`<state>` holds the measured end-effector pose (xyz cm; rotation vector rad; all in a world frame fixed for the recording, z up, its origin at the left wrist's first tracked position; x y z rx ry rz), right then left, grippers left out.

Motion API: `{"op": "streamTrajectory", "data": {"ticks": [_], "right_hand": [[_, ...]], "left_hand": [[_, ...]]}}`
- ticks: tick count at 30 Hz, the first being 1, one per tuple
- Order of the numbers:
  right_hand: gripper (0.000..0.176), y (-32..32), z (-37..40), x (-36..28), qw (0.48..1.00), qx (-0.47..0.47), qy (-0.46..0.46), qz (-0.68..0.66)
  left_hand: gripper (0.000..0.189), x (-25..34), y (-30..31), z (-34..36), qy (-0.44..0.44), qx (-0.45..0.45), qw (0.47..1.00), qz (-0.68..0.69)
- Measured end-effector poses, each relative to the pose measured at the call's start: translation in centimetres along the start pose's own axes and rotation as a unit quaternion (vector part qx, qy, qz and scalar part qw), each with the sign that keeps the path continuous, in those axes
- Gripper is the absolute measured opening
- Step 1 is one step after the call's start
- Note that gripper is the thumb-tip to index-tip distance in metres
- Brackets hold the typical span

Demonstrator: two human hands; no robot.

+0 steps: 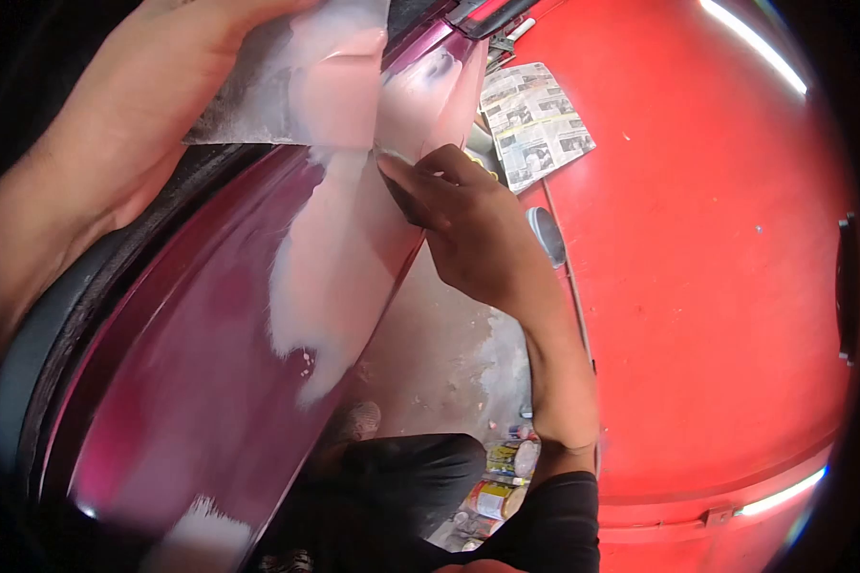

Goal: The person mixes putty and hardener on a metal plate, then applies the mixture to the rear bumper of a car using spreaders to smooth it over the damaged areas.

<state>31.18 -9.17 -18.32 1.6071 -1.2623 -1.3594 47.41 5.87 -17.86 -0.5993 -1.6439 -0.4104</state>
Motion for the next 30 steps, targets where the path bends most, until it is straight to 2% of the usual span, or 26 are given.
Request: {"op": "streamTrajectory", "data": {"ticks": [1, 4, 6, 9, 12, 17, 18, 21, 22, 25, 28, 30], "right_hand": [[0.061, 0.4, 0.3, -0.3, 1.000, -0.007, -0.005, -0.024], [0.065, 1.6, 1.6, -0.1, 0.995, -0.025, 0.012, -0.093], [0.071, 3.4, 2.9, 0.1, 0.990, -0.039, 0.048, -0.123], [0.068, 6.8, 7.0, 1.3, 0.984, 0.117, 0.063, -0.115], [0.054, 7.5, 12.9, 4.5, 0.943, 0.235, -0.069, -0.226], [0.045, 4.9, 21.0, 9.7, 0.874, 0.282, -0.198, -0.342], [0.044, 4.2, 21.5, 10.6, 0.859, 0.287, -0.219, -0.362], [0.039, 3.5, 20.9, 10.9, 0.880, 0.308, -0.166, -0.322], [0.043, 3.6, 19.8, 9.8, 0.883, 0.305, -0.148, -0.325], [0.049, 4.0, 14.5, 5.7, 0.954, 0.251, -0.040, -0.158], [0.055, 3.8, 9.8, 1.4, 0.974, 0.221, -0.021, -0.048], [0.053, 3.6, 6.6, 0.8, 0.972, 0.215, -0.011, 0.095]], "left_hand": [[0.037, 0.4, 0.1, 0.1, 0.008, 0.017, 1.000, -0.009], [0.037, 0.5, -0.2, -0.8, -0.043, -0.101, 0.993, 0.046], [0.040, 1.2, -0.1, -0.6, -0.036, -0.070, 0.996, 0.044], [0.042, 1.1, 0.7, -1.1, -0.017, -0.046, 0.997, 0.053], [0.040, 1.7, 0.5, -1.0, 0.011, -0.016, 0.998, 0.066], [0.035, 1.1, 0.9, -1.3, 0.037, 0.013, 0.997, 0.068], [0.034, 0.8, 1.0, -1.6, 0.037, -0.007, 0.997, 0.071], [0.034, 0.4, 0.9, -1.8, 0.052, -0.033, 0.995, 0.079], [0.034, 0.5, 1.0, -1.6, 0.042, -0.024, 0.995, 0.085], [0.034, 0.9, 0.8, -1.1, 0.028, -0.008, 0.995, 0.099], [0.035, 1.2, 0.2, -0.7, 0.028, -0.021, 0.994, 0.104], [0.036, 1.0, 0.5, -1.1, 0.013, -0.038, 0.994, 0.102]]}}
Point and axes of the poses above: each hand's wrist, its own z-axis away from the middle knuckle, its own y-axis out of the back of the hand, x = y × z, the point moved 6 cm from there along -z, towards the middle knuckle, and after that the axes turned 15 degrees about -z, right-handed, at the moved point
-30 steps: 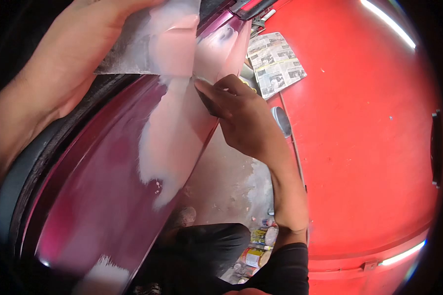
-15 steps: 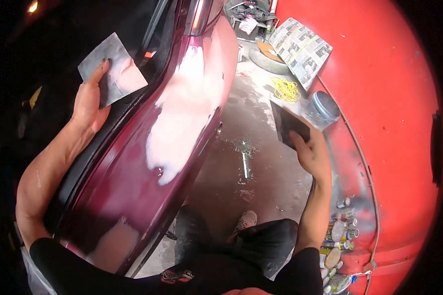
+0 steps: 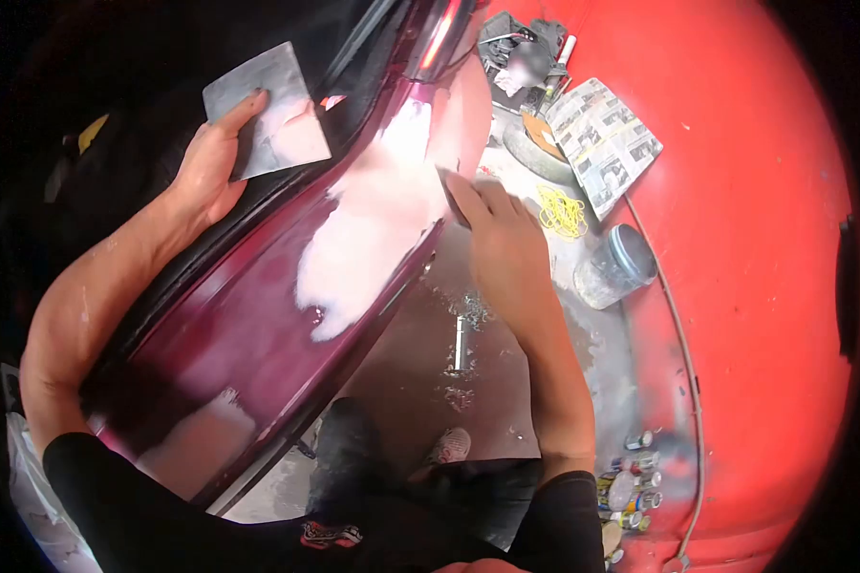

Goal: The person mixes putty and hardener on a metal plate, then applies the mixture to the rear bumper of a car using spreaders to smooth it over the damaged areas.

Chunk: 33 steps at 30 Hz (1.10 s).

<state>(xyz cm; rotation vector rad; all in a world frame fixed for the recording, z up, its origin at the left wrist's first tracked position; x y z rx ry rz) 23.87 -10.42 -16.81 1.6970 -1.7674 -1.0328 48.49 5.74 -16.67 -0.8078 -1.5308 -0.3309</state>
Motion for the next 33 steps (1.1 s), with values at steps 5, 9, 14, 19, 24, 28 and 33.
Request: {"op": "streamTrajectory", "data": {"ticks": [5, 9, 14, 19, 24, 28, 33], "right_hand": [[0.049, -3.1, -5.5, -0.4, 0.979, 0.004, 0.076, 0.188], [0.043, -4.5, -7.4, -0.8, 0.954, 0.023, 0.133, 0.267], [0.037, -4.7, -8.7, -0.8, 0.926, 0.055, 0.173, 0.332], [0.043, -4.7, -8.8, 0.1, 0.943, 0.010, 0.127, 0.309], [0.038, -6.1, -7.3, -0.4, 0.955, -0.008, 0.136, 0.262], [0.047, -7.2, -5.6, -1.3, 0.962, -0.029, 0.131, 0.238], [0.051, -7.2, -4.6, -2.7, 0.979, -0.083, 0.086, 0.163]], "left_hand": [[0.038, -0.4, 0.3, -0.4, -0.011, -0.026, 1.000, -0.007], [0.037, 0.1, -0.2, 0.2, -0.024, -0.025, 0.999, -0.025], [0.038, 0.1, -0.2, 0.4, -0.020, -0.021, 0.999, -0.034], [0.040, -0.3, -0.2, 0.0, -0.019, -0.028, 0.999, -0.034], [0.039, -0.5, 0.1, -0.4, -0.051, -0.026, 0.997, -0.055], [0.038, -0.7, 0.2, -0.5, -0.056, -0.028, 0.997, -0.051], [0.038, -0.6, 0.1, -0.2, -0.048, -0.026, 0.997, -0.049]]}}
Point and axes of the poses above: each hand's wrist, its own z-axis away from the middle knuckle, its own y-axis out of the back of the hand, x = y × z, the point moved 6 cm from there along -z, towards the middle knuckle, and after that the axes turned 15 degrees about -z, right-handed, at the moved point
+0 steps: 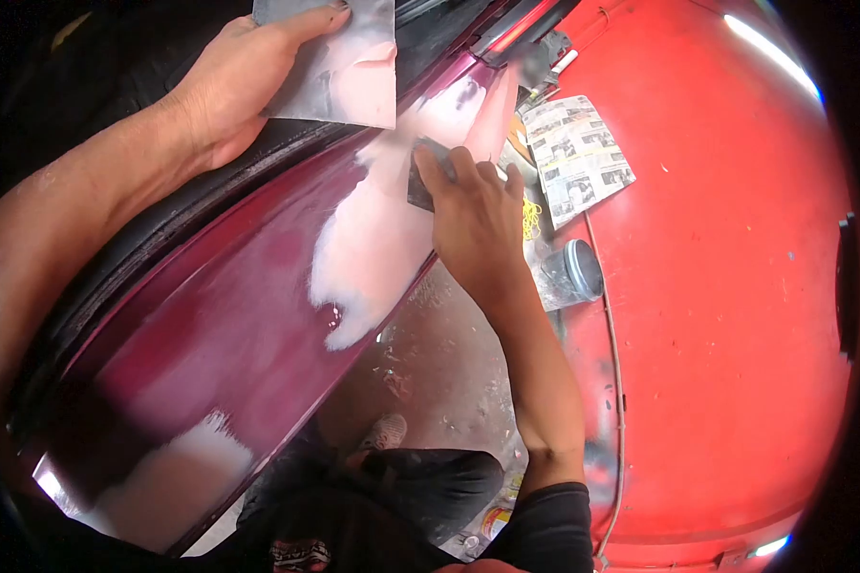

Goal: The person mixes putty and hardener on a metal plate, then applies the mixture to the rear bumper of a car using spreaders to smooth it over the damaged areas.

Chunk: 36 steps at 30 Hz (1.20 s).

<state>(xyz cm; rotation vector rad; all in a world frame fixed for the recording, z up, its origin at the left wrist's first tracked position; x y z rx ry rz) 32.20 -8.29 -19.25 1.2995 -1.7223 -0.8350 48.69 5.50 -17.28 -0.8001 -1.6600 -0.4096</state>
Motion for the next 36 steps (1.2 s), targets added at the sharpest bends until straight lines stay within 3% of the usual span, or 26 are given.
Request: {"op": "streamTrajectory", "data": {"ticks": [10, 11, 14, 20, 24, 30, 36], "right_hand": [[0.055, 3.5, 1.3, 3.1, 0.951, -0.094, -0.015, -0.294], [0.053, 3.7, 1.5, 4.2, 0.953, -0.096, -0.051, -0.281], [0.050, 5.1, 1.5, 6.3, 0.961, 0.059, -0.069, -0.263], [0.050, 4.1, -0.1, 6.8, 0.992, 0.093, -0.050, -0.072], [0.047, 3.0, -1.3, 5.6, 0.990, 0.133, 0.013, 0.040], [0.047, 1.5, -2.8, 5.0, 0.984, 0.122, 0.022, 0.129], [0.041, -0.5, -0.3, 2.9, 0.996, 0.071, 0.039, 0.047]], "left_hand": [[0.039, 0.0, 0.0, -0.1, -0.001, -0.011, 1.000, -0.021], [0.039, 0.2, -0.2, 0.1, 0.002, -0.016, 1.000, -0.020], [0.041, 0.6, -0.7, 0.5, 0.004, -0.006, 1.000, -0.002], [0.039, 0.6, -0.5, 0.5, 0.025, -0.008, 0.999, -0.024], [0.038, 0.6, -0.6, 0.4, 0.010, -0.015, 1.000, -0.016], [0.039, 0.2, -0.4, 0.0, 0.010, -0.027, 0.999, -0.027], [0.041, 0.0, -0.2, -0.2, -0.007, -0.010, 0.999, -0.031]]}}
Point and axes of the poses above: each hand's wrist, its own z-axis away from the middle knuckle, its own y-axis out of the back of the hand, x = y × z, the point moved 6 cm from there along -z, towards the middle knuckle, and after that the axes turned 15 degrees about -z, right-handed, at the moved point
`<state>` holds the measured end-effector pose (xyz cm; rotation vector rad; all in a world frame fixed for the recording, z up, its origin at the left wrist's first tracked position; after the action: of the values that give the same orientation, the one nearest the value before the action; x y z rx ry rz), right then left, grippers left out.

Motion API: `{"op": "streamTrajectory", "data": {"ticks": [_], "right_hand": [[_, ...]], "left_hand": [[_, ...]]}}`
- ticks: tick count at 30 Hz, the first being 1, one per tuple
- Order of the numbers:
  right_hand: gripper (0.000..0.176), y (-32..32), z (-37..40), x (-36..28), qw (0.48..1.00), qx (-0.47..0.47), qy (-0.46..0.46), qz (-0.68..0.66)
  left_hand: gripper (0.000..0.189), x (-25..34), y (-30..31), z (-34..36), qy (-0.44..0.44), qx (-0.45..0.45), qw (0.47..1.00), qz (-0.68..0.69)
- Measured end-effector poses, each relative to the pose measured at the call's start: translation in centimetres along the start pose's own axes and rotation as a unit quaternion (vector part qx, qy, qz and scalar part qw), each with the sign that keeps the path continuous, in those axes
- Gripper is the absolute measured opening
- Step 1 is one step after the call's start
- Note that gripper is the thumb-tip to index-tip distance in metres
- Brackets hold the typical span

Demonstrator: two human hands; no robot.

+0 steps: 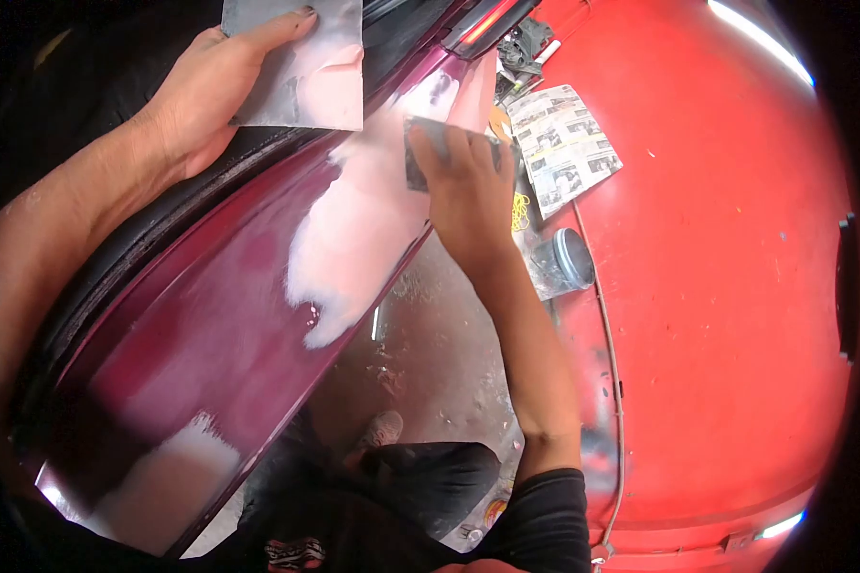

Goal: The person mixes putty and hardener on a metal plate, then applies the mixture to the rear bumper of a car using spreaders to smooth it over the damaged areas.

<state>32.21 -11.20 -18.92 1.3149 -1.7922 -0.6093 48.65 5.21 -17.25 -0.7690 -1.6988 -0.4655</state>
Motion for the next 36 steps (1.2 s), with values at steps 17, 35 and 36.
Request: {"op": "streamTrajectory", "data": {"ticks": [17, 35, 36], "right_hand": [[0.051, 5.0, 3.1, 1.7, 0.942, -0.148, -0.008, -0.300], [0.025, -1.8, 36.9, 7.6, 0.609, 0.162, -0.543, -0.555], [0.022, -3.5, 37.8, 6.9, 0.563, 0.194, -0.561, -0.575]], "left_hand": [[0.041, 0.7, -0.6, 0.5, 0.026, 0.003, 1.000, 0.012], [0.038, 0.8, -0.2, 0.2, 0.041, 0.043, 0.998, 0.002], [0.038, 0.9, -0.2, 0.3, 0.043, 0.047, 0.998, -0.012]]}}
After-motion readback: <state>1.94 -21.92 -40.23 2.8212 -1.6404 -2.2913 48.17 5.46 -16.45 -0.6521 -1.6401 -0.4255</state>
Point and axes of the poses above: each hand's wrist, its own z-axis away from the middle knuckle, its own y-axis out of the back of the hand, x = y × z, the point moved 6 cm from there along -z, towards the middle knuckle, and after that the axes turned 15 degrees about -z, right-handed, at the moved point
